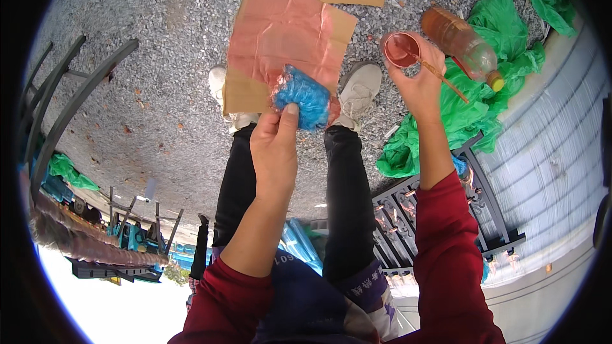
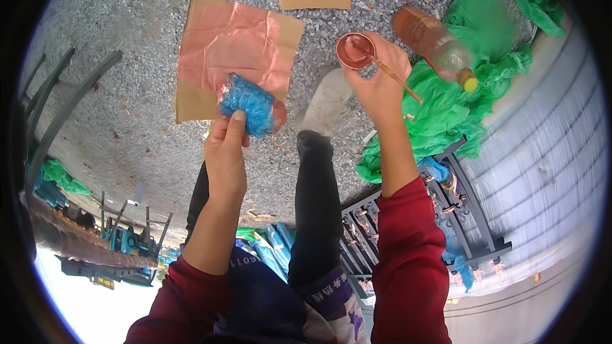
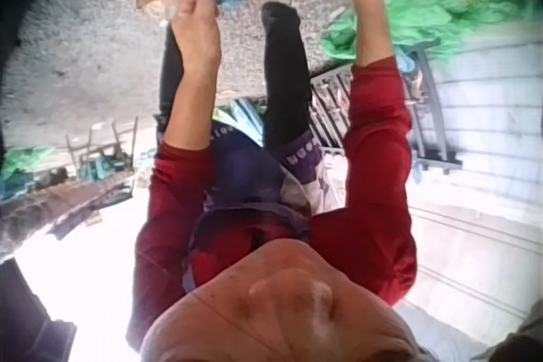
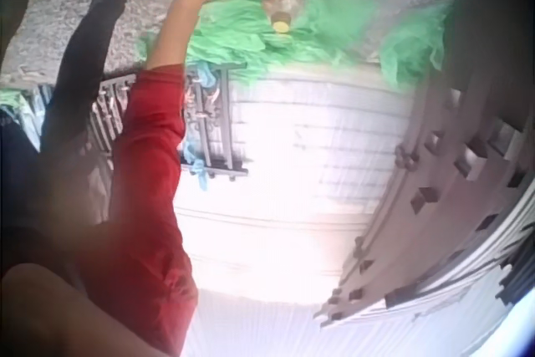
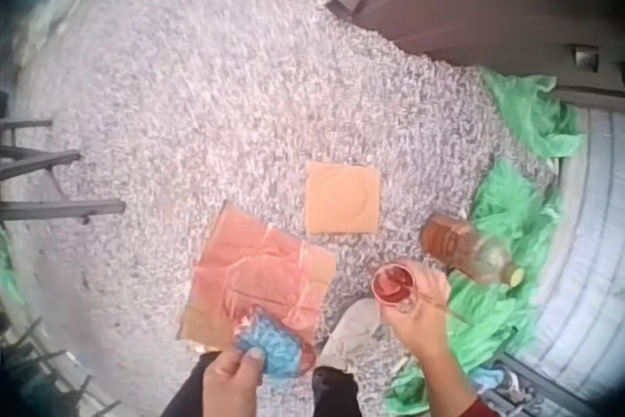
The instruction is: The person applies copper-colored paint to the ornate metalwork of a gate using a cloth. They hold a cardboard reference sample in the other hand and repeatedly rub the cloth over the gate's decorative elements. The person briefly walks away to dip the cloth in a paint container before returning to continue painting.
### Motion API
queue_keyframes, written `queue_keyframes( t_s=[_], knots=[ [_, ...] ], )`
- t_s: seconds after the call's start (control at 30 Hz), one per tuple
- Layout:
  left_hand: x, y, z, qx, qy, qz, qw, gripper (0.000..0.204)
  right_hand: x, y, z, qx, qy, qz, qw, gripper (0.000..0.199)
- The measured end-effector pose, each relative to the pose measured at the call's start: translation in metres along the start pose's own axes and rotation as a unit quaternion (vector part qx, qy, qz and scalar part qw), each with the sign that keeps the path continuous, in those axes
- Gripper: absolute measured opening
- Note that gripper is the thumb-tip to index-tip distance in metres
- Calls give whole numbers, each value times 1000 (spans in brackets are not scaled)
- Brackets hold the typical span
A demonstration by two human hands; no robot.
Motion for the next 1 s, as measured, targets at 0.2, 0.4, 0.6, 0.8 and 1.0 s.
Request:
queue_keyframes(
  t_s=[0.2,0.4,0.6,0.8,1.0],
  knots=[
    [-1,-8,1,-37,-7,-5,999,21,-63,70,-9,-45,139,70,987,50],
    [-12,-15,1,-81,0,-3,997,24,-94,98,-5,-66,170,103,978,55],
    [-11,-17,5,-100,11,-33,994,25,-112,112,3,-90,170,138,971,57],
    [-17,-16,3,-129,-30,-48,990,22,-121,118,6,-102,159,158,969,53],
    [-6,-22,8,-149,-22,-50,987,21,-126,121,7,-105,151,171,968,53]
  ],
)
Point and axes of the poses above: each hand's wrist, its own z-axis away from the middle knuckle, its own y-axis out of the back of the hand, x = y × z, the point moved 8 cm from there along -z, towards the middle knuckle, and after that the axes turned 14 degrees about z, right-handed, at the moved point
